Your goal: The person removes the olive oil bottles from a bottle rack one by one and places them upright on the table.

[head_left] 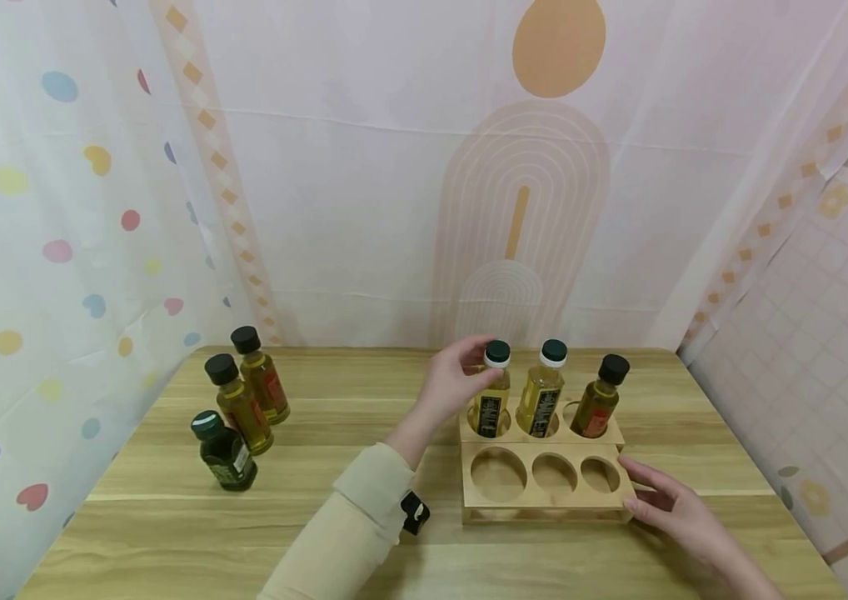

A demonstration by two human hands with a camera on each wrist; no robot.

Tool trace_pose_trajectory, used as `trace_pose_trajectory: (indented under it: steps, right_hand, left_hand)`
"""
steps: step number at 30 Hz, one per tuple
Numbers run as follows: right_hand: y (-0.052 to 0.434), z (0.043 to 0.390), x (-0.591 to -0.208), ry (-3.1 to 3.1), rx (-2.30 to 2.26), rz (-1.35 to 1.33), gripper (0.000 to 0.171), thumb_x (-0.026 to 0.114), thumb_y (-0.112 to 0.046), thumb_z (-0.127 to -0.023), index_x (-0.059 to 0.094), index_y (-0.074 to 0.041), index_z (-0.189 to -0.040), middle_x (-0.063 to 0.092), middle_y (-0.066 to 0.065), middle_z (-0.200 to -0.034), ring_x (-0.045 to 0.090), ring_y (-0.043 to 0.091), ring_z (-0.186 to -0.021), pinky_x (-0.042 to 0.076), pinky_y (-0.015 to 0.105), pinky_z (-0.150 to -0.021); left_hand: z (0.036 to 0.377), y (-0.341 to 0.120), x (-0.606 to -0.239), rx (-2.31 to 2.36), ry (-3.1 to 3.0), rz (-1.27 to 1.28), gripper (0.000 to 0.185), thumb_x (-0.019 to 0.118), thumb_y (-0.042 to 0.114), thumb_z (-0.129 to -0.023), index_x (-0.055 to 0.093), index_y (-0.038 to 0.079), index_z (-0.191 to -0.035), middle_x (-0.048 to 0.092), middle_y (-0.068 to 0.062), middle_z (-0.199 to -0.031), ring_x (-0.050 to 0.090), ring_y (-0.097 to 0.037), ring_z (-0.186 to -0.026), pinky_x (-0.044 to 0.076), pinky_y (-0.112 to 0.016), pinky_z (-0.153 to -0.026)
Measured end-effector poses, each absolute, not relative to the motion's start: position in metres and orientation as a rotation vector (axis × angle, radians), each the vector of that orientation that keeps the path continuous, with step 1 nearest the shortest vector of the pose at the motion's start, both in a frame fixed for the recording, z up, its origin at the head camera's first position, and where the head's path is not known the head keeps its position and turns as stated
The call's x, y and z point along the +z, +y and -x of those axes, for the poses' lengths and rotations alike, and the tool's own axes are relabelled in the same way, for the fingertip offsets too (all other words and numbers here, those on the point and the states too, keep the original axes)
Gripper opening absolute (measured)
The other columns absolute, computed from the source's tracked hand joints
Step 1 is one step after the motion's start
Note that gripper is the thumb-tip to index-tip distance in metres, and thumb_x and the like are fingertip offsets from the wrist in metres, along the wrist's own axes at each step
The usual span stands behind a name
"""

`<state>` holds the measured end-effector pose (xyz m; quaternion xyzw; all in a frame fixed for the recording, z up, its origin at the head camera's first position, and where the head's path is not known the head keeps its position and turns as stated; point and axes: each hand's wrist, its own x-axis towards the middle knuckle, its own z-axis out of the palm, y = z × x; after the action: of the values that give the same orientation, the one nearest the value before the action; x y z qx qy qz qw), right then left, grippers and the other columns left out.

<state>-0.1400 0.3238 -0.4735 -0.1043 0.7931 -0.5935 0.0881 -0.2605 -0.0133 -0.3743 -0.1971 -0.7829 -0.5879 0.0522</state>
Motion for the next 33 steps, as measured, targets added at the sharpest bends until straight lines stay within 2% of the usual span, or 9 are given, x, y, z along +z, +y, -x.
trace_pose_trajectory:
  steps: [6,13,22,33]
  right_hand:
    - [0.324,0.140,-0.474,2.353,-1.768,0.306,0.063,0.062,-0.008,-0.098,0.030,0.010,-0.149,0.018,0.043,-0.149,0.057,-0.004,-0.106,0.055,0.027,-0.084]
    - [0.323,0.140,-0.475,2.352,-1.778,0.304,0.062,0.062,-0.007,-0.098,0.029,0.010,-0.149,0.018,0.043,-0.149,0.057,-0.003,-0.106,0.055,0.027,-0.084]
    - [0.323,0.138,-0.475,2.388,-1.773,0.334,0.060,0.061,-0.005,-0.098,0.031,0.012,-0.147,0.021,0.042,-0.147,0.059,-0.001,-0.106,0.056,0.027,-0.083]
    - [0.323,0.139,-0.474,2.357,-1.782,0.316,0.061,0.061,-0.006,-0.098,0.029,0.011,-0.148,0.019,0.044,-0.148,0.059,-0.002,-0.106,0.056,0.027,-0.083]
  left_hand:
    - [0.260,-0.013,-0.375,-1.808,-2.346,0.603,0.042,0.076,0.001,-0.085,0.065,0.004,-0.126,0.070,-0.012,-0.111,0.067,-0.024,-0.102,0.055,-0.030,-0.088]
    - [0.258,-0.016,-0.359,-1.908,-2.200,0.655,0.042,0.075,-0.003,-0.084,0.065,0.000,-0.125,0.069,-0.015,-0.111,0.066,-0.028,-0.104,0.055,-0.038,-0.090]
    - [0.256,-0.030,-0.333,-1.899,-2.137,0.757,0.041,0.073,-0.003,-0.085,0.063,-0.001,-0.125,0.068,-0.016,-0.112,0.065,-0.029,-0.105,0.054,-0.039,-0.092]
    - [0.255,-0.064,-0.332,-1.847,-2.125,0.718,0.040,0.071,-0.005,-0.087,0.061,-0.003,-0.126,0.066,-0.019,-0.115,0.063,-0.033,-0.109,0.052,-0.044,-0.095]
